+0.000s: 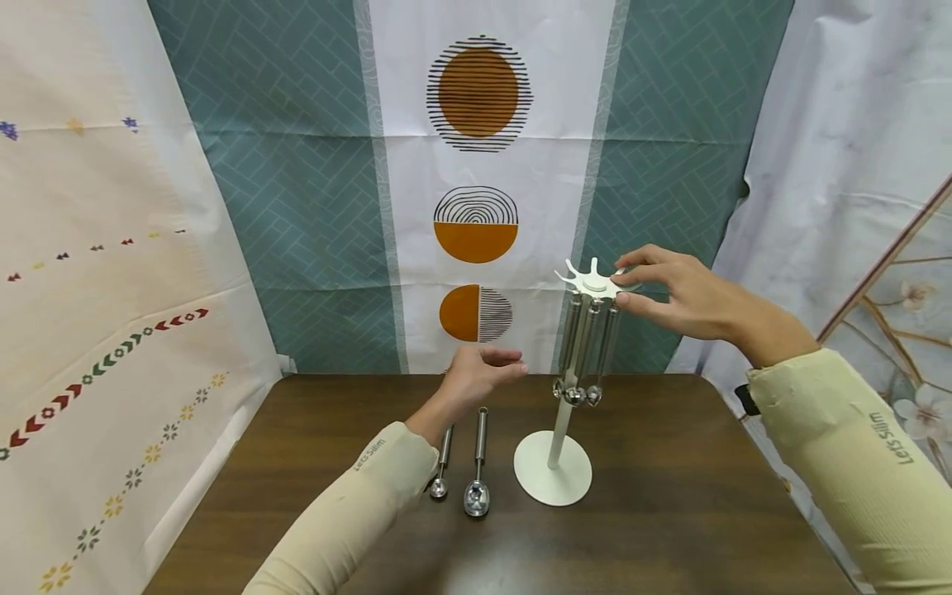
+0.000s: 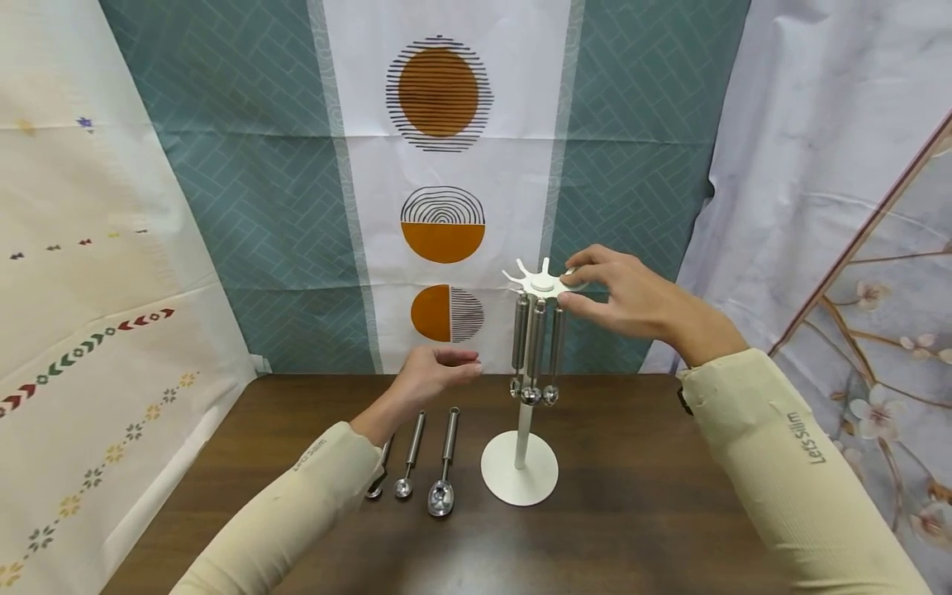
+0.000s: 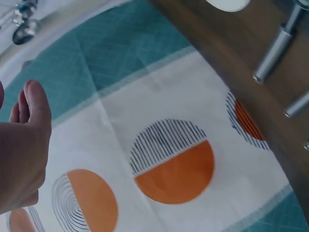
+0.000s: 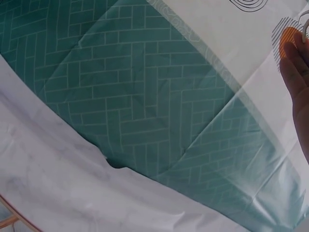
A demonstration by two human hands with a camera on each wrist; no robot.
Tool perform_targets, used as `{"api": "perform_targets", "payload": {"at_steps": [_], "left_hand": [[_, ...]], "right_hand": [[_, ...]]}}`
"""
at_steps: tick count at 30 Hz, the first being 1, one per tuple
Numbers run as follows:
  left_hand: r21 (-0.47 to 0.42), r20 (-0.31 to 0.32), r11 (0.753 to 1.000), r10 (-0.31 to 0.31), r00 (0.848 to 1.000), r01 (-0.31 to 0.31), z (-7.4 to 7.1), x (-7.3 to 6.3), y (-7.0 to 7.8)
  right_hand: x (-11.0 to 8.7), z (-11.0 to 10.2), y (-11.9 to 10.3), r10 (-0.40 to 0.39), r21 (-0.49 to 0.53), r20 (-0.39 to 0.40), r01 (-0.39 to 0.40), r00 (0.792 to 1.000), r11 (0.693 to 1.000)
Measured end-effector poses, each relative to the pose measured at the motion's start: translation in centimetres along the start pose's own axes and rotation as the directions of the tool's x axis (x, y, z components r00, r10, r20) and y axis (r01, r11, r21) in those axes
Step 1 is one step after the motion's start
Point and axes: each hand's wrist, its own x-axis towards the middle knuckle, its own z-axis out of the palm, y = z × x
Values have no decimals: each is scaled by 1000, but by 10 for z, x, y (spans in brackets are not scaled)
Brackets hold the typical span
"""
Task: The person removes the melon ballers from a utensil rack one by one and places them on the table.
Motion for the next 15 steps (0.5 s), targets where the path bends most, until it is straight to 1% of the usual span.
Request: {"api": "perform_targets", "payload": {"at_steps": [7,11,15], "left_hand": [[-45,31,995,93,995,-91,16,7,12],[-68,55,990,125,991,-121,24,10,17],[-87,52,987,142,989,-137,30,11,24]], "right_hand": [[-5,-2,-1,1,-21,12,-1,1000,1000],[-6,-2,0,2,-30,5,-2,1000,1000],[-8,-3,-1,12,-25,7,-11,1000,1000]]}}
